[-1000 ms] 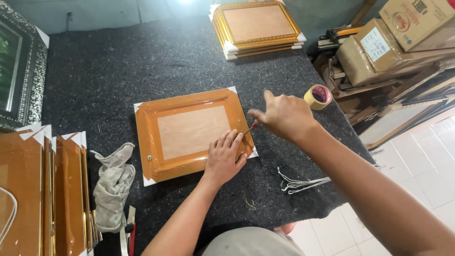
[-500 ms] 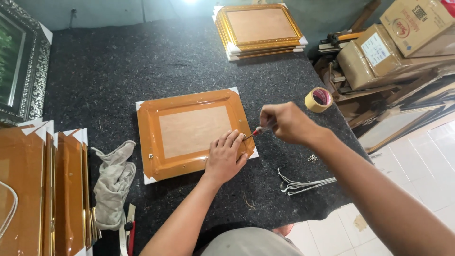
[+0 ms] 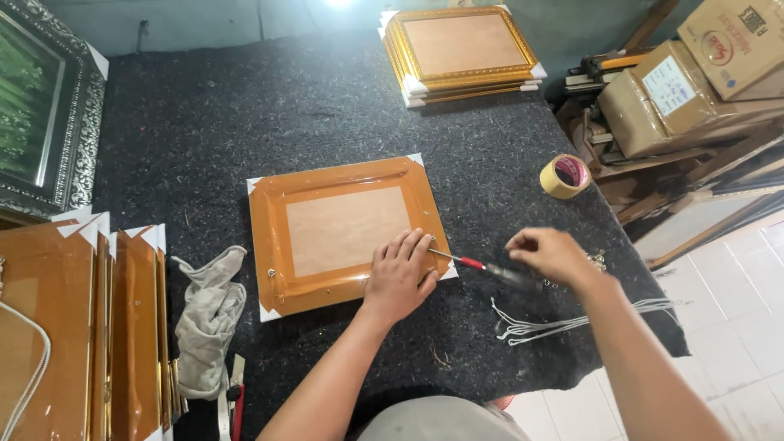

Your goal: Attaching hanging wires and metal eyelets to the back of picture frames using a screwdriver.

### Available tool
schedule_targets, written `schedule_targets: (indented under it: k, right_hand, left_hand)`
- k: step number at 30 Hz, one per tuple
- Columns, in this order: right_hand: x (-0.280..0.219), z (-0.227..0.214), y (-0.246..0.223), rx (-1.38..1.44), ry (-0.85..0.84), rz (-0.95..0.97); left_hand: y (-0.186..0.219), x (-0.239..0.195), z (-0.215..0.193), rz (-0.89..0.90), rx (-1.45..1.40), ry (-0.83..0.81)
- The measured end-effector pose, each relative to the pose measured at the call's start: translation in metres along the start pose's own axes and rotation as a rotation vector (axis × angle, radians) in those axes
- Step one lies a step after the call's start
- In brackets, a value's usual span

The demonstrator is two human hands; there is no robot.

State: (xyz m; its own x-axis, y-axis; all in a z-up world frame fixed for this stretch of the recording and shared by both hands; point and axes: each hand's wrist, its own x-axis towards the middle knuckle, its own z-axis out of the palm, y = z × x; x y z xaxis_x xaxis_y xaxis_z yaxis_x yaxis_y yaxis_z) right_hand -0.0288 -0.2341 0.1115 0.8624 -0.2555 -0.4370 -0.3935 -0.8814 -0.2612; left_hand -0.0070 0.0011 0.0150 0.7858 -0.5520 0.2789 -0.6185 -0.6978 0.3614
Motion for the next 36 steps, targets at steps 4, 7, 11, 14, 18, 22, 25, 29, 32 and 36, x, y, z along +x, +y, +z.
schedule_targets:
  k: [4,7,11,14,18,22,25,29,32,36]
  right_hand:
    - [-0.023,0.024,-0.022,0.156,0.024,-0.089]
    - [-0.018,0.061,-0.017,0.06,0.035,-0.231]
    - [-0.012,0.074,-0.013,-0.069,0.135,-0.247]
    - [0.0,0.083,0.006,0.012,0.243,-0.281]
    - [0.028,0.084,0.019,0.071,0.503,-0.337]
    - [0.049,0.072,0.001,0.225,0.656,-0.389]
    - [0.057,0.06,-0.013,0.469,0.822,-0.401]
    - [0.066,0.075,-0.011,0.676,0.911,-0.409]
    - [0.05,0.073,-0.021,0.815,0.747,-0.36]
    - [0.031,0.045,-0.039,0.892,0.542,-0.233]
  left_hand:
    - [0.0,0.003,0.006,0.015,0.039,0.072]
    - [0.0,0.002,0.011,0.023,0.089,0.1]
    - [-0.003,0.002,0.015,0.024,0.1,0.133]
    - [-0.002,0.002,0.013,0.024,0.083,0.131]
    - [0.001,0.003,0.007,0.02,0.059,0.104]
    - [0.004,0.004,0.002,0.024,0.07,0.086]
    - [0.005,0.007,-0.001,0.021,0.064,0.067]
    - [0.005,0.006,-0.002,0.002,0.037,0.006]
    - [0.005,0.009,-0.003,0.0,0.036,-0.011]
    - [0.006,0.011,-0.008,-0.02,0.019,-0.066]
